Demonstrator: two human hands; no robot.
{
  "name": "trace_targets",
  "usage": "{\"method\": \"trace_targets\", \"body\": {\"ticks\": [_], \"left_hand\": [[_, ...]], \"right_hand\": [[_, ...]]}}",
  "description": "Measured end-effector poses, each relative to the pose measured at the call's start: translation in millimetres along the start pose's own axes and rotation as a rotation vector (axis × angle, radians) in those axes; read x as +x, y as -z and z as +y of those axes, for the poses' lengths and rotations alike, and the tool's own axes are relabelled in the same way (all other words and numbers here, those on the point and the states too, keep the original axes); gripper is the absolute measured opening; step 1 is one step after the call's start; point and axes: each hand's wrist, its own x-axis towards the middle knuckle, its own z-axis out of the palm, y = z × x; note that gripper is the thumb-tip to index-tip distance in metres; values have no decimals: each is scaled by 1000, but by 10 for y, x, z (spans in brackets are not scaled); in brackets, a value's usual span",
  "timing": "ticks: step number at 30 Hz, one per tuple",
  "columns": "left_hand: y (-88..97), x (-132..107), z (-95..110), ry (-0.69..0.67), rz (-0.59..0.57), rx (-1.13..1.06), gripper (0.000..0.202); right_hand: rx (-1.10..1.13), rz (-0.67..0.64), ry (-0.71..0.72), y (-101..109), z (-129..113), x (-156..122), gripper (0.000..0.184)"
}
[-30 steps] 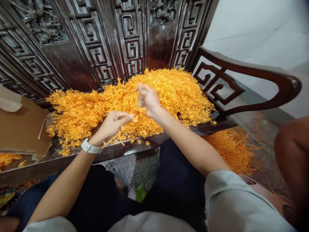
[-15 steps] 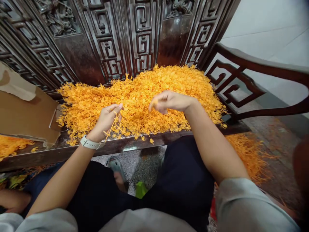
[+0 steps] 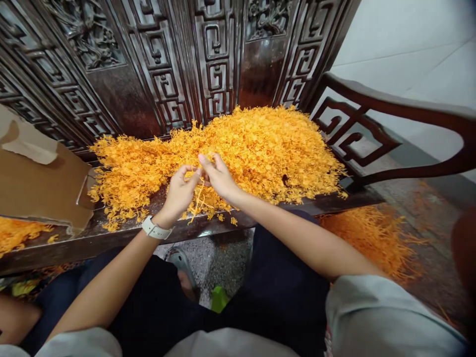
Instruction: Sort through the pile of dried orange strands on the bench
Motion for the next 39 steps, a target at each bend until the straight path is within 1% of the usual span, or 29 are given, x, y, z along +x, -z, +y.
{"method": "trace_targets", "body": {"ticks": [2, 4, 6, 10, 11, 12, 13, 15, 16, 17, 18, 19, 20, 21, 23, 25, 27, 29, 32, 34, 36, 39], "left_hand": [[-77, -52, 7, 4, -75, 37, 40], [-123, -80, -4, 18, -162, 73, 43], [-135, -67, -19, 16, -212, 95, 48], [-105, 15, 18, -60, -212, 154, 53], [-96, 17, 46, -86, -218, 172, 53], [-86, 4, 78, -104, -235, 189, 53], [-75, -21, 109, -111, -265, 205, 53], [-38, -88, 155, -115, -319, 238, 53], [-10, -115, 163, -112, -324, 248, 53], [25, -129, 159, -99, -307, 243, 52], [65, -128, 144, -72, -265, 225, 51], [106, -110, 120, -30, -209, 196, 50], [143, -80, 93, 21, -152, 160, 49], [170, -44, 65, 76, -108, 122, 49], [175, 21, 33, 149, -57, 48, 49], [98, 51, 45, 148, -55, -18, 49], [-37, 46, 91, 103, -71, -61, 49], [-173, 31, 142, 46, -59, -89, 49], [-276, 37, 178, 0, -10, -128, 49], [-270, 63, 173, -14, 3, -156, 48], [-237, 90, 160, -18, -19, -187, 46], [-195, 101, 158, 44, -118, -248, 48]], "right_hand": [[-81, 93, 114, 23, 47, 50, 59], [-191, 146, 222, 113, 65, 135, 62], [-257, 139, 282, 192, 65, 210, 62], [-315, 50, 301, 283, 2, 320, 62], [-329, 50, 303, 338, -41, 360, 62], [-332, 81, 302, 426, -100, 408, 61], [-325, 144, 298, 549, -173, 461, 59], [-277, 355, 289, 872, -344, 554, 54], [-252, 452, 287, 1041, -426, 579, 52], [-235, 518, 286, 1188, -496, 582, 50], [-227, 499, 258, 1297, -547, 562, 48], [-222, 441, 234, 1355, -576, 521, 46], [-217, 349, 211, 1357, -585, 462, 43], [-208, 234, 190, 1307, -575, 392, 40], [-177, 23, 157, 1093, -526, 245, 37], [-135, -121, 116, 820, -469, 126, 38], [-106, -202, 77, 582, -422, 54, 41], [-97, -227, 77, 423, -388, 28, 46], [-119, -211, 162, 323, -362, 40, 52], [-164, -180, 257, 319, -362, 60, 52], [-227, -144, 337, 338, -367, 74, 51], [-296, -141, 399, 373, -361, 68, 49]]}}
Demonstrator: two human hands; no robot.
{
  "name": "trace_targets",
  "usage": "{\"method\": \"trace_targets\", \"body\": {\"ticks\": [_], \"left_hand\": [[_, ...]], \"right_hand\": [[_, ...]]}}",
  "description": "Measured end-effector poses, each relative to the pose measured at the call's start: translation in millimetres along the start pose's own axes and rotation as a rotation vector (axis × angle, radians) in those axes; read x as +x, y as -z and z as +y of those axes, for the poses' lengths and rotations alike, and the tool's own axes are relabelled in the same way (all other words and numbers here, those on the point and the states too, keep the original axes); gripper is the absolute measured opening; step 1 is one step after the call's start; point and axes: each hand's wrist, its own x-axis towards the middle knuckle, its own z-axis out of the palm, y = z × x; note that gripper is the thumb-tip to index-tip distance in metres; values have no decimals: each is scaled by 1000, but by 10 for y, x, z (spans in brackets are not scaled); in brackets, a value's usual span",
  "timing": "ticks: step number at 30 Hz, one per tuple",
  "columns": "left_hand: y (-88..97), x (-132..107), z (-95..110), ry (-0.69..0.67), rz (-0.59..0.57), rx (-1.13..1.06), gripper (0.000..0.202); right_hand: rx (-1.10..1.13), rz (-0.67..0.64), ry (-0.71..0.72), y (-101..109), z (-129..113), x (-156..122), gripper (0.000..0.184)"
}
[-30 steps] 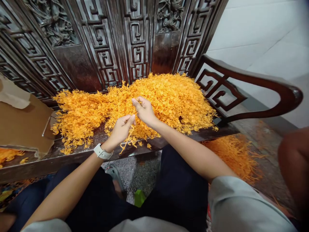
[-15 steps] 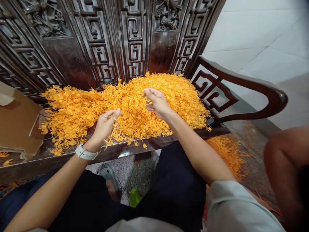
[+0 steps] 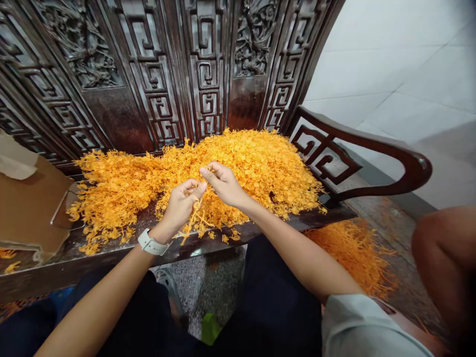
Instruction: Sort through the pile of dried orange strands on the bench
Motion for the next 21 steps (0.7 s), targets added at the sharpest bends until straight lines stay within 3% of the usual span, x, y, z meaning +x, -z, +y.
{"method": "trace_targets", "body": {"ticks": [3, 6, 12, 14, 17, 18, 19, 21], "left_hand": [[0, -25, 30, 130, -91, -95, 55], [-14, -39, 58, 220, -135, -215, 51], [-51, -13, 79, 165, -37, -303, 51], [-55, -57, 122, 141, -49, -291, 51], [-4, -162, 218, 84, -96, -261, 46], [29, -185, 241, 68, -91, -258, 45], [67, -193, 253, 61, -76, -258, 44], [148, -166, 239, 69, -28, -251, 44]], "right_hand": [[39, -55, -15, 2, 10, -44, 47], [167, -88, -155, -42, 0, -94, 47], [370, 3, -299, -151, 35, -14, 54], [394, 158, -324, -2, 87, 111, 49], [388, 526, -338, 447, 113, 282, 42], [375, 574, -333, 594, 97, 306, 42], [359, 570, -311, 707, 71, 308, 41], [316, 418, -297, 792, 11, 252, 38]]}}
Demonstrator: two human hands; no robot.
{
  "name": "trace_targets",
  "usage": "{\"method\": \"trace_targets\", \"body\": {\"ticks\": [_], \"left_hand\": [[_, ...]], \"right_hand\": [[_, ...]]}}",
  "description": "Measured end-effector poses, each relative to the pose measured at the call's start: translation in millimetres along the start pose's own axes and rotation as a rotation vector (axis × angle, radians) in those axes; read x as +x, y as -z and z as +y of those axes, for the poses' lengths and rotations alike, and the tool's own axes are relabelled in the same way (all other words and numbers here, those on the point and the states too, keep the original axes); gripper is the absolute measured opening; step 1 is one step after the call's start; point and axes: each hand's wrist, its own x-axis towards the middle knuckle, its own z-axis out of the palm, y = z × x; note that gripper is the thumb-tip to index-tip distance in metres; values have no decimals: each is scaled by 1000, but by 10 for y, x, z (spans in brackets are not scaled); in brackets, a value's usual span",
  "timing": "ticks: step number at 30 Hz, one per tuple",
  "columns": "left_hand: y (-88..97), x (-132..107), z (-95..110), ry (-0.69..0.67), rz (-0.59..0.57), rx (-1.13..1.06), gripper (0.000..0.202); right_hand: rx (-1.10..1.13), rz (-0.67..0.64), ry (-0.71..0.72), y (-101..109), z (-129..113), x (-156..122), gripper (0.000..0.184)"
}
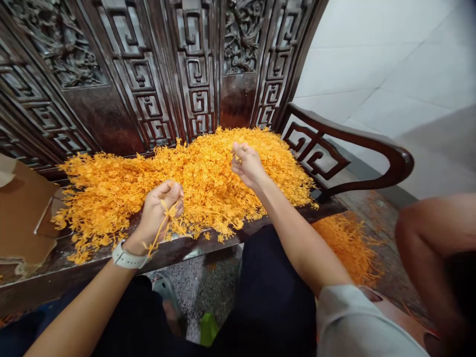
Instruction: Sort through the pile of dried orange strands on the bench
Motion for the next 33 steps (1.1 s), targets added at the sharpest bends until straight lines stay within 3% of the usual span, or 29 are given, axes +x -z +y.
{"method": "trace_targets", "body": {"ticks": [4, 8, 9, 10, 11, 15, 17, 19, 21, 23, 27, 33], "left_hand": [[151, 129, -54, 19, 88, 49, 46], [216, 192, -55, -2, 137, 89, 48], [226, 196, -46, -4, 147, 91, 49], [236, 199, -37, 1, 157, 88, 49], [247, 201, -31, 9, 166, 79, 49], [277, 195, -55, 62, 174, 41, 47], [269, 186, -88, 91, 156, 50, 46], [243, 177, -124, 111, 136, 69, 48], [206, 171, -154, 112, 123, 85, 51], [169, 171, -172, 99, 121, 87, 52], [117, 171, -154, 96, 146, 23, 51], [78, 162, -153, 148, 132, 98, 52]], "right_hand": [[-281, -466, -41, -134, 51, -276, 37], [-631, -1159, -81, -210, 92, -365, 41], [-649, -1271, -108, -202, 86, -341, 40], [-615, -1274, -117, -190, 79, -303, 40], [-540, -1165, -102, -179, 73, -255, 41], [-78, -365, 4, -173, 114, -59, 57], [58, -214, -104, -197, 188, -28, 64], [75, -202, -239, -249, 276, -70, 65], [-13, -301, -292, -329, 351, -173, 60], [-141, -457, -202, -419, 401, -303, 53], [-354, -721, 121, -527, 458, -511, 40], [-440, -631, 244, -407, 462, -590, 37]]}}
